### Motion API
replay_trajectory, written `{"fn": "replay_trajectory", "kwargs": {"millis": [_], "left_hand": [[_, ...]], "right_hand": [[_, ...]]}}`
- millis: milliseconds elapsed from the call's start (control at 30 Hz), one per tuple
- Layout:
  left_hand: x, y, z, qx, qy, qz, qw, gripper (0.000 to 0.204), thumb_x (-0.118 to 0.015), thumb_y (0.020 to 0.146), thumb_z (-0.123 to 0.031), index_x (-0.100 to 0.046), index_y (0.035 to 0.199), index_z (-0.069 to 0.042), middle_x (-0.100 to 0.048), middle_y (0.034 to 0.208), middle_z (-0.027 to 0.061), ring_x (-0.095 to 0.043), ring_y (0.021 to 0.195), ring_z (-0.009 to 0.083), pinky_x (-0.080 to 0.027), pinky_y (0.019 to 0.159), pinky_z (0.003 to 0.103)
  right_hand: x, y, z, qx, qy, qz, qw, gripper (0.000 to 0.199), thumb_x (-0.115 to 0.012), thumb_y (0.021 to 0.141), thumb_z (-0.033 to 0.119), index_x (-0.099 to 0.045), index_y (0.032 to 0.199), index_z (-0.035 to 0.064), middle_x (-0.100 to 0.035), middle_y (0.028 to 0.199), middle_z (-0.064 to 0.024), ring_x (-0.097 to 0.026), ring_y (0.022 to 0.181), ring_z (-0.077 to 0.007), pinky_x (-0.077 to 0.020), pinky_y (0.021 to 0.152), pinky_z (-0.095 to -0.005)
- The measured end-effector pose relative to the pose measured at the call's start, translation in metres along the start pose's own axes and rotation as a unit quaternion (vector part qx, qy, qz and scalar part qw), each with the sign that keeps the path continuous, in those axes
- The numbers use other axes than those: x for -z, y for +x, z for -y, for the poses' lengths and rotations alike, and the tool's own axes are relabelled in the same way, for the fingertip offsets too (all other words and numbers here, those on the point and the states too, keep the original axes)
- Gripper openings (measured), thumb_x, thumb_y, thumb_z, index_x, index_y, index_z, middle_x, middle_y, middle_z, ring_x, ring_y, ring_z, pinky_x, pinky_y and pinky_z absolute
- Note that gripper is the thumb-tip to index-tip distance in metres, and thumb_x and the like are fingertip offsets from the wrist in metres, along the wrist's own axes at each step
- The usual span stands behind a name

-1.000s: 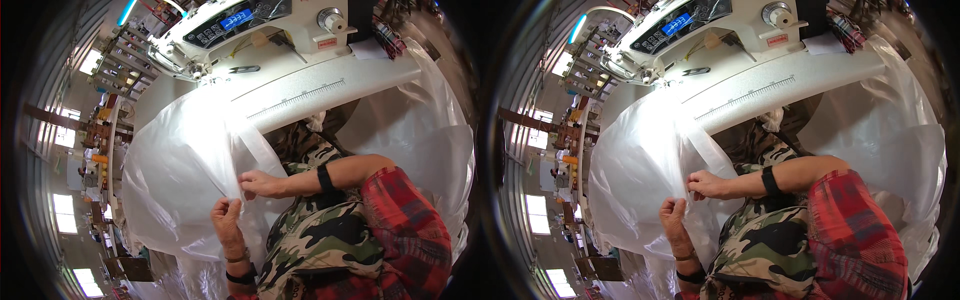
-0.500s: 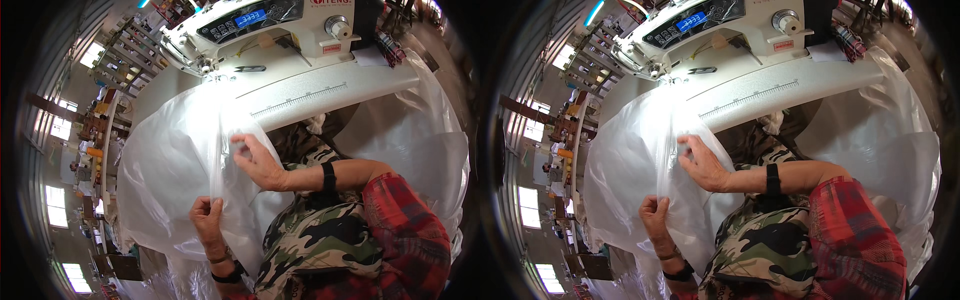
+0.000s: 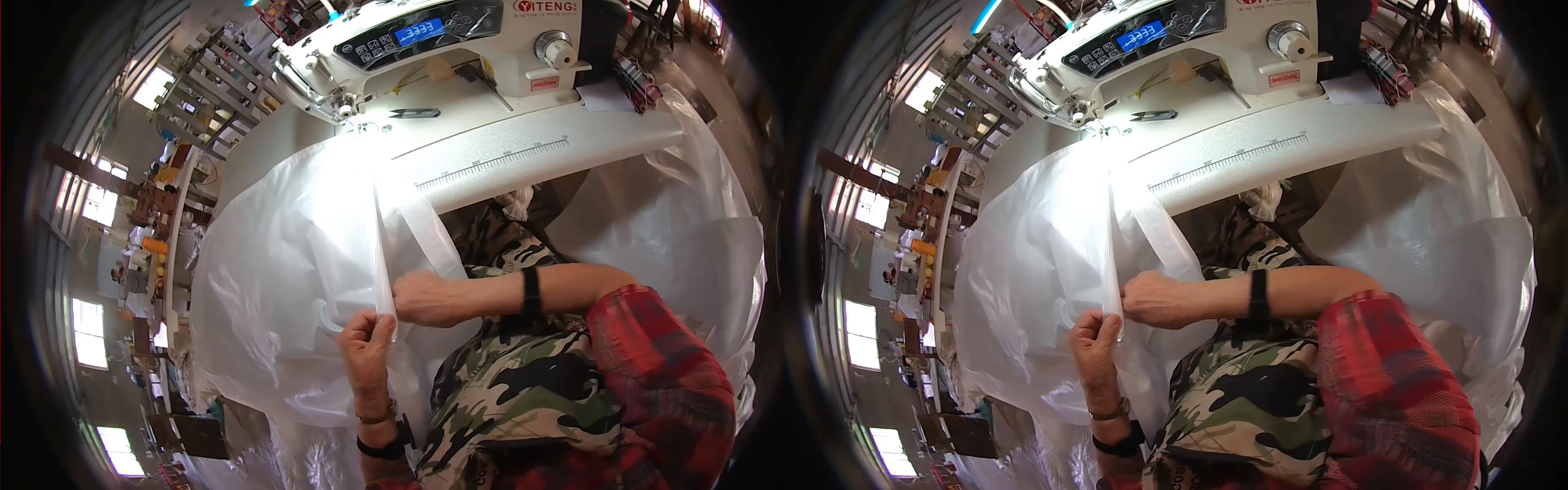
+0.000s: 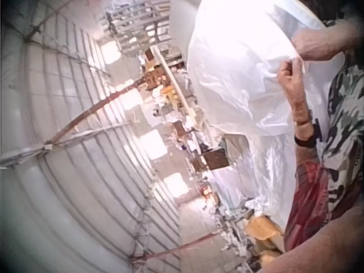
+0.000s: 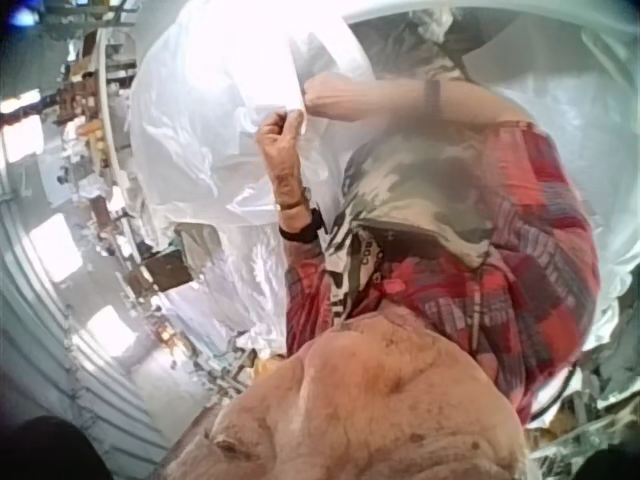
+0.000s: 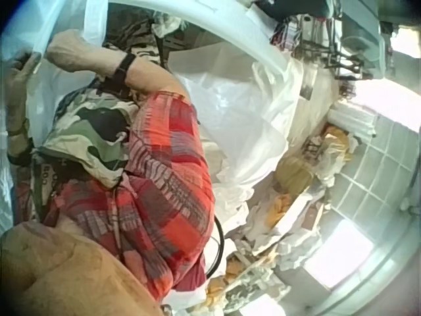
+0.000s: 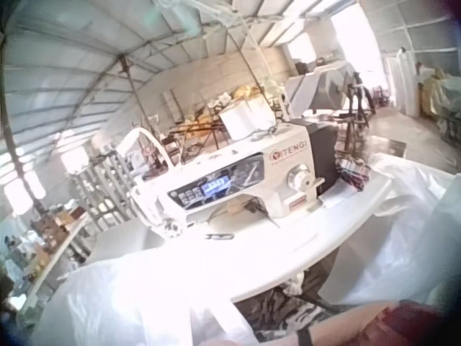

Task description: The recorder is using an industrial sewing machine to join or hem a large white plastic sheet.

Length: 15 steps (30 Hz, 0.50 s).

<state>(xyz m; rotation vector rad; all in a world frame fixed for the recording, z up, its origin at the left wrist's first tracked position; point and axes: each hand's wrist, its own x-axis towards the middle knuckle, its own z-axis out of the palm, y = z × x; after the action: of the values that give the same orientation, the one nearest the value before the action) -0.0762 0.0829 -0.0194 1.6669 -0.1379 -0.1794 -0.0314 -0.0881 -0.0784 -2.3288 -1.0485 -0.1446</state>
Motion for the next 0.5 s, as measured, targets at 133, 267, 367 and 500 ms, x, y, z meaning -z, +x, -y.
{"fn": "replay_trajectory", "kwargs": {"millis": [133, 267, 367, 500], "left_hand": [[-0.012, -0.003, 0.011, 0.011, -0.010, 0.012, 1.000, 0.014, -0.064, 0.095, -0.008, -0.061, 0.083, -0.002, -0.057, 0.075, -0.0063, -0.046, 0.067, 0.0012, -0.036, 0.059, 0.018], [-0.012, -0.003, 0.017, 0.016, -0.030, 0.026, 0.999, 0.016, -0.063, 0.097, -0.011, -0.060, 0.084, -0.003, -0.053, 0.073, -0.0076, -0.042, 0.065, 0.0000, -0.032, 0.056, 0.018], [-0.016, -0.002, 0.017, 0.015, -0.042, 0.024, 0.999, 0.016, -0.063, 0.098, -0.013, -0.060, 0.086, -0.003, -0.053, 0.074, -0.0077, -0.042, 0.065, -0.0002, -0.031, 0.055, 0.017], [-0.019, -0.003, 0.012, 0.011, -0.062, 0.009, 0.998, 0.011, -0.062, 0.098, -0.013, -0.061, 0.093, -0.003, -0.056, 0.077, -0.0069, -0.045, 0.066, -0.0002, -0.035, 0.058, 0.016]], "right_hand": [[0.019, -0.051, 0.000, 0.036, -0.089, -0.072, 0.993, 0.010, -0.061, 0.079, 0.014, -0.058, 0.081, 0.0039, -0.063, 0.076, -0.0159, -0.066, 0.070, -0.0311, -0.0484, 0.061, -0.0437], [0.030, -0.069, 0.001, -0.082, -0.135, 0.098, 0.983, 0.007, -0.061, 0.078, 0.009, -0.057, 0.080, 0.0039, -0.062, 0.077, -0.0136, -0.066, 0.076, -0.0278, -0.0465, 0.066, -0.0382], [0.033, -0.079, -0.004, -0.059, -0.162, 0.100, 0.980, 0.005, -0.061, 0.078, 0.005, -0.057, 0.081, 0.0042, -0.062, 0.073, -0.0106, -0.065, 0.072, -0.0288, -0.0460, 0.065, -0.0380], [0.037, -0.074, 0.006, -0.027, -0.059, 0.011, 0.998, 0.009, -0.061, 0.086, 0.011, -0.058, 0.080, 0.0051, -0.058, 0.066, -0.0110, -0.062, 0.062, -0.0323, -0.0461, 0.058, -0.0399]]}}
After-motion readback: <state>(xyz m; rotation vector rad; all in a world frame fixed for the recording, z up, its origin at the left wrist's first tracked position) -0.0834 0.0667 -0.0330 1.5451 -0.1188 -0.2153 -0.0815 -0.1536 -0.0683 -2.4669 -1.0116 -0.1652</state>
